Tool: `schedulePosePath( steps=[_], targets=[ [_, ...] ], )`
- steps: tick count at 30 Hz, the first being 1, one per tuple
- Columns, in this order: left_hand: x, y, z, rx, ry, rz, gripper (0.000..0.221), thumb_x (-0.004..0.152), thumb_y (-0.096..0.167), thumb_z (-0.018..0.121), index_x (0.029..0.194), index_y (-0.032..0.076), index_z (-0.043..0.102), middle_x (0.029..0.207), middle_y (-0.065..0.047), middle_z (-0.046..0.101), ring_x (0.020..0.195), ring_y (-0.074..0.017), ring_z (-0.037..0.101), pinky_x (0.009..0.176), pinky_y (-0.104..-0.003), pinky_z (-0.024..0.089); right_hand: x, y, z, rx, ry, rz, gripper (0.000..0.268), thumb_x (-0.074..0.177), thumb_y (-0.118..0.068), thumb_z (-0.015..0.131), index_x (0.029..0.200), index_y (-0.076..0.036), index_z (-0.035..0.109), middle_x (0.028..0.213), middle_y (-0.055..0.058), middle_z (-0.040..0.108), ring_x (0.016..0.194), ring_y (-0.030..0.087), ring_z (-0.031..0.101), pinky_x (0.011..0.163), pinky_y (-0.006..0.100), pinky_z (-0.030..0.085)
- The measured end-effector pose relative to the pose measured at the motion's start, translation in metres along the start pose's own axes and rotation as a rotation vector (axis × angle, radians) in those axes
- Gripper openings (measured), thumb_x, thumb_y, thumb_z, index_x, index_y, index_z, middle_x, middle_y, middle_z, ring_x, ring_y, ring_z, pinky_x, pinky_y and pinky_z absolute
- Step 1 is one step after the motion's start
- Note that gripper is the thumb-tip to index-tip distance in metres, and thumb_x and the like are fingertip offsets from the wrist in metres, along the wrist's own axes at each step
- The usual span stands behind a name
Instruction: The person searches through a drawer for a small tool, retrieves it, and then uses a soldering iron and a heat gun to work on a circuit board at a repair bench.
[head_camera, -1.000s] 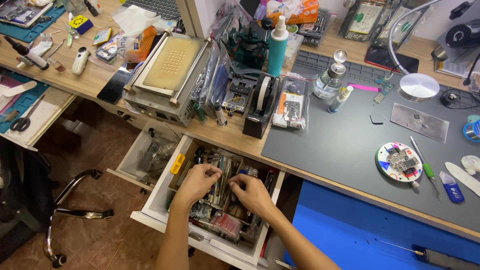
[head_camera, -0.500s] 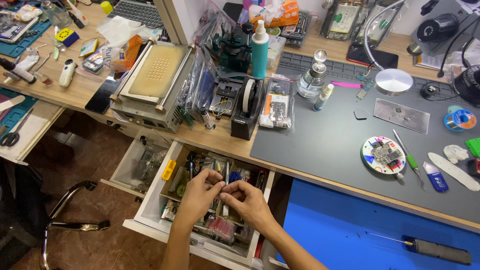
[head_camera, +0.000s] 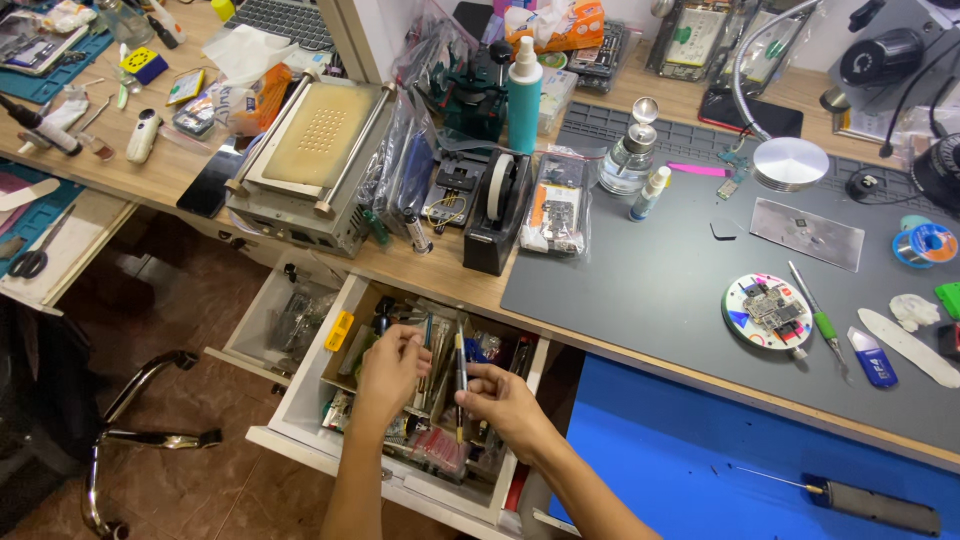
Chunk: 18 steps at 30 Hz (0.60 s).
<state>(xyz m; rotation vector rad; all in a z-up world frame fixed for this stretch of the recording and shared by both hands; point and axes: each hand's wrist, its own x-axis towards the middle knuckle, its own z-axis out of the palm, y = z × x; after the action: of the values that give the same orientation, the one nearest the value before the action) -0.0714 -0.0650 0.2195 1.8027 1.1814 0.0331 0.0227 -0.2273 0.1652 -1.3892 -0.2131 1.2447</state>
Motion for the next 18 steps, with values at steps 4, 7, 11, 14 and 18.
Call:
schedulePosePath(
  steps=[4,7,11,14,18],
  targets=[
    [0.064,-0.038,0.036,0.165,-0.097,-0.011,0.032,0.111,0.016,0.047,0.137,0.006,0.064,0.117,-0.009,0.074,0.082,-0.0159,0.068,0.077,-0.03,0.06,0.009,0.009,-0.002,-0.125,0.024,0.047,0.046,0.095,-0.016,0.076,0.138,-0.003,0.065,0.089,0.0,0.059,0.08,0.012,0.058,0.074,0.028,0.051],
    [0.123,-0.069,0.071,0.392,-0.197,-0.009,0.026,0.099,-0.003,0.042,0.104,-0.006,0.068,0.108,-0.022,0.075,0.093,-0.0354,0.074,0.085,-0.049,0.057,0.014,0.015,0.001,-0.076,0.054,0.025,0.05,0.095,-0.014,0.075,0.141,0.0,0.062,0.094,0.002,0.058,0.081,0.012,0.057,0.071,0.027,0.054],
    [0.177,-0.094,0.102,0.634,-0.288,-0.119,0.036,0.095,0.005,0.048,0.122,-0.001,0.071,0.126,-0.025,0.072,0.113,-0.0404,0.072,0.091,-0.043,0.059,0.01,0.006,0.003,-0.086,0.08,0.053,0.047,0.096,-0.015,0.073,0.14,-0.003,0.063,0.097,0.001,0.057,0.088,0.012,0.058,0.074,0.027,0.055],
    [0.188,-0.096,0.117,0.715,-0.345,-0.139,0.039,0.094,0.002,0.054,0.131,-0.001,0.067,0.132,-0.024,0.07,0.118,-0.0385,0.071,0.093,-0.041,0.06,0.005,-0.002,0.005,-0.15,0.071,0.07,0.046,0.097,-0.018,0.071,0.14,-0.004,0.063,0.096,0.0,0.056,0.09,0.012,0.059,0.077,0.027,0.058],
    [0.182,-0.099,0.123,0.724,-0.381,-0.192,0.038,0.098,-0.005,0.057,0.136,-0.004,0.064,0.132,-0.026,0.07,0.117,-0.0376,0.072,0.094,-0.041,0.062,0.0,-0.011,0.013,-0.175,0.045,0.059,0.03,0.101,-0.016,0.067,0.13,-0.007,0.068,0.091,-0.001,0.052,0.085,0.011,0.056,0.076,0.027,0.056]
  ],
)
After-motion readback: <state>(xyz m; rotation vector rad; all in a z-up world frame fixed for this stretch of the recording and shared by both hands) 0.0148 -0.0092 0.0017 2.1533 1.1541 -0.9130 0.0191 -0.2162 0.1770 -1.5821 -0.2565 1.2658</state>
